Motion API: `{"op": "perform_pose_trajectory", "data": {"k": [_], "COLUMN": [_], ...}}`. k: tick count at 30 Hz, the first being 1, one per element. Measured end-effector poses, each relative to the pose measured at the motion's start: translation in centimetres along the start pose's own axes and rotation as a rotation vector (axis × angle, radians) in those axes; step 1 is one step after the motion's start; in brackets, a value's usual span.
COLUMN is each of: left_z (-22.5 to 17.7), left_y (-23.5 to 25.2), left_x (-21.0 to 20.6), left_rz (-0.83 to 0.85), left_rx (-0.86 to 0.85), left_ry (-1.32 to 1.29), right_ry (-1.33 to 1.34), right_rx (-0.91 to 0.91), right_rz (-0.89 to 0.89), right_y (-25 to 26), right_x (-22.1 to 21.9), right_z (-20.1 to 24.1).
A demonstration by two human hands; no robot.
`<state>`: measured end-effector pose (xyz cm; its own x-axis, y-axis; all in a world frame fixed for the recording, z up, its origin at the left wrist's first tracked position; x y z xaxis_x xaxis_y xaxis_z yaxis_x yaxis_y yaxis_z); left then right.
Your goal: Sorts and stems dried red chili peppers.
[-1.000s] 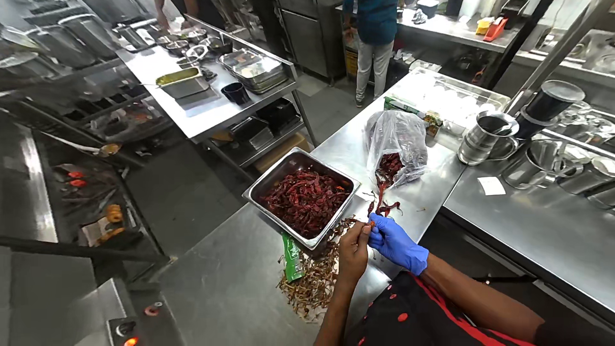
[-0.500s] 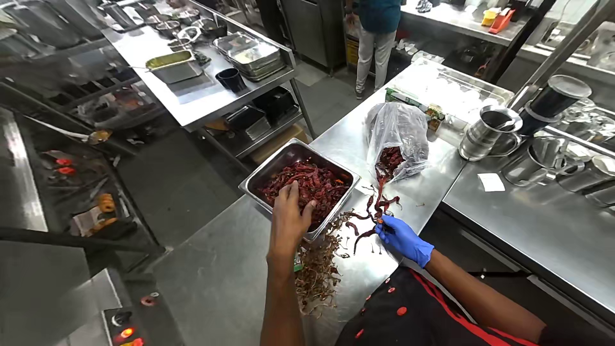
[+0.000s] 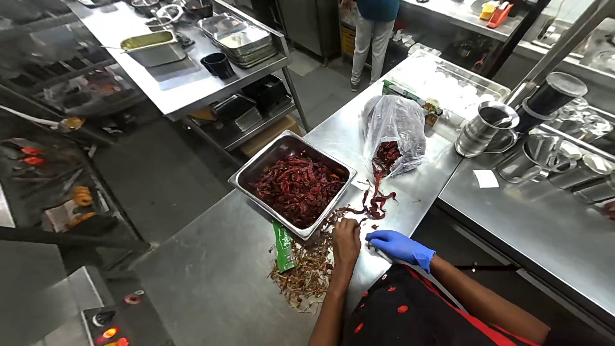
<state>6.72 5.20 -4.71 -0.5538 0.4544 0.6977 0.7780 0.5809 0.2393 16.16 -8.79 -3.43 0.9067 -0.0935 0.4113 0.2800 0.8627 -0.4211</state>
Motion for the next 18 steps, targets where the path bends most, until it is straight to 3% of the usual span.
{"op": "perform_pose_trajectory", "data": {"k": [2, 6, 9, 13, 18], "left_z": [0.0, -0.9, -0.9, -0.3, -1.1], "left_y": [0.6, 0.8, 0.1, -0.7, -0.7], "left_x": [2.2, 5.9, 6.2, 5.0, 4.8], "left_rz": [-0.069, -0.048, 0.004, 0.049, 0.053], "left_rx": [0.008, 0.110, 0.206, 0.283, 0.288], "left_ry": [-0.092, -0.326, -0.552, -0.762, -0.596], "right_ry": [-0.033, -0.130, -0.278, -0.215, -0.403], "right_rx": [0.026, 0.062, 0.281, 0.407, 0.557], "right_rz": [0.041, -0.378, -0.563, -0.471, -0.457], "right_y": [-0.2, 0.4, 1.0, 2.2, 3.0], "right_x": [-0.4, 2.2, 3.7, 3.6, 2.5], "right_z": [1.6, 2.3, 2.9, 4.5, 5.3]}}
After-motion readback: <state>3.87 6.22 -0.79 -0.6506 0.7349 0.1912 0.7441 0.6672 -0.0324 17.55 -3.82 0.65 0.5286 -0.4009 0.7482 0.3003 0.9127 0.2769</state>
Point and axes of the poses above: each hand's wrist, its own y-axis towards the middle knuckle, its own x-axis out of the back of the hand, z = x × y, the point moved 6 cm from there along y, towards the middle knuckle, and after that the axes turned 8 degrees about -y, right-handed, at the moved point
